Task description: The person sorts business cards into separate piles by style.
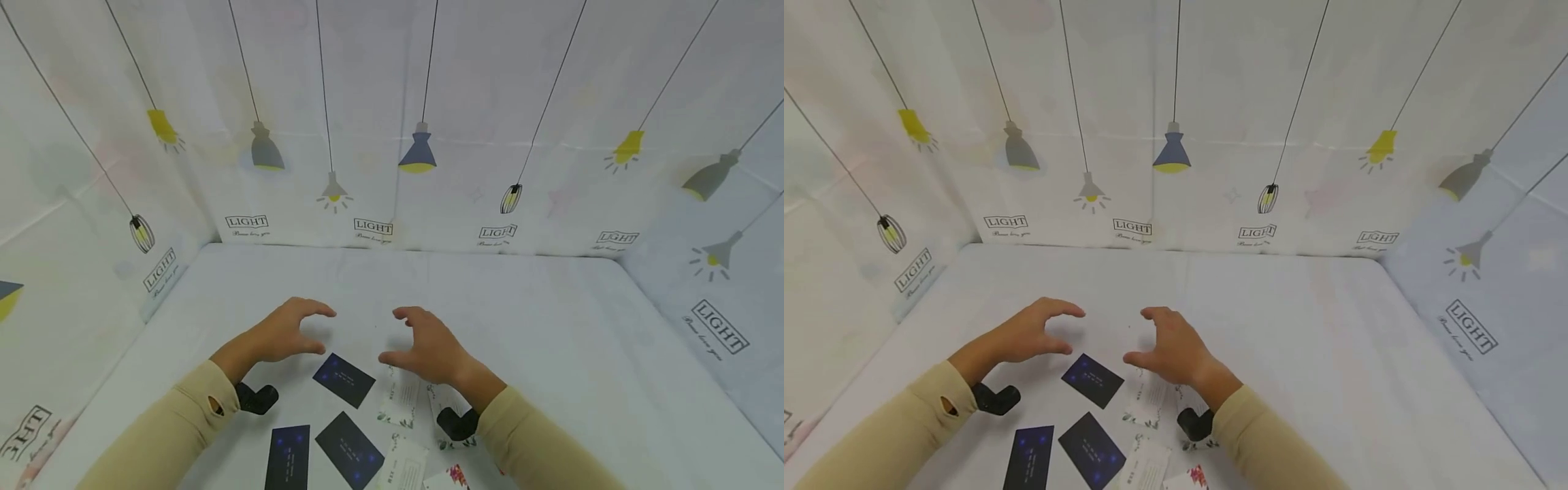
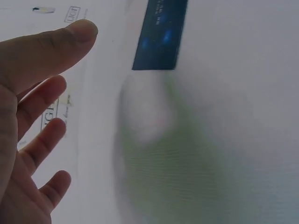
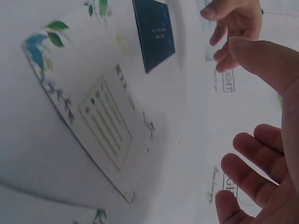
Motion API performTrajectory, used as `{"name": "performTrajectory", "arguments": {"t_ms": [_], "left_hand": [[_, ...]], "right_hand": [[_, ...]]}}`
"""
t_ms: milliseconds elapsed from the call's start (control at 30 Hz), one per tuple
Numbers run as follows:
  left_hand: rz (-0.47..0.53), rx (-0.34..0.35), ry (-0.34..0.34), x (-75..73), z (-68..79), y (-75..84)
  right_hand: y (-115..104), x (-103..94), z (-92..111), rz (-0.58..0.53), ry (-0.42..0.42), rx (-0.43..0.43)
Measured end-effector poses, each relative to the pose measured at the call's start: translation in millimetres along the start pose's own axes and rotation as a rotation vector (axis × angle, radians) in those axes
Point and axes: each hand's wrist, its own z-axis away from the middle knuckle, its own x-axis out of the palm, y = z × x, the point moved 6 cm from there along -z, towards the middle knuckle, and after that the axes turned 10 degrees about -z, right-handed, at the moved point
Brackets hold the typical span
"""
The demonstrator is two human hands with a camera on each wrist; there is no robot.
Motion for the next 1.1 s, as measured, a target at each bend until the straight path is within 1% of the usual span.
{"name": "performTrajectory", "arguments": {"t_ms": [133, 267, 367, 433, 567, 700, 967, 1100], "left_hand": [[-0.001, 0.011, -0.051, 19.6, 5.9, -3.1], [-0.015, -0.002, -0.088, 35.2, 9.4, -6.5], [-0.031, -0.007, -0.104, 42.1, 12.4, -7.9], [-0.038, -0.01, -0.111, 44.3, 14.0, -8.1], [-0.074, 0.008, -0.106, 44.1, 13.7, -7.7], [-0.112, 0.03, -0.098, 42.0, 12.3, -7.0], [-0.089, 0.022, -0.095, 41.4, 12.9, -5.8], [-0.103, 0.02, -0.089, 39.8, 11.4, -6.9]], "right_hand": [[-8.1, 27.7, 0.7, 0.066, -0.091, -0.01], [-11.8, 52.7, -0.8, 0.159, -0.171, -0.017], [-12.4, 66.0, -0.1, 0.24, -0.199, -0.011], [-12.9, 71.5, 1.0, 0.295, -0.203, -0.01], [-14.3, 74.0, 0.7, 0.359, -0.182, -0.012], [-14.0, 73.6, -1.5, 0.363, -0.181, -0.016], [-12.1, 70.7, -7.0, 0.358, -0.179, -0.029], [-10.8, 69.7, -9.6, 0.359, -0.179, -0.04]]}}
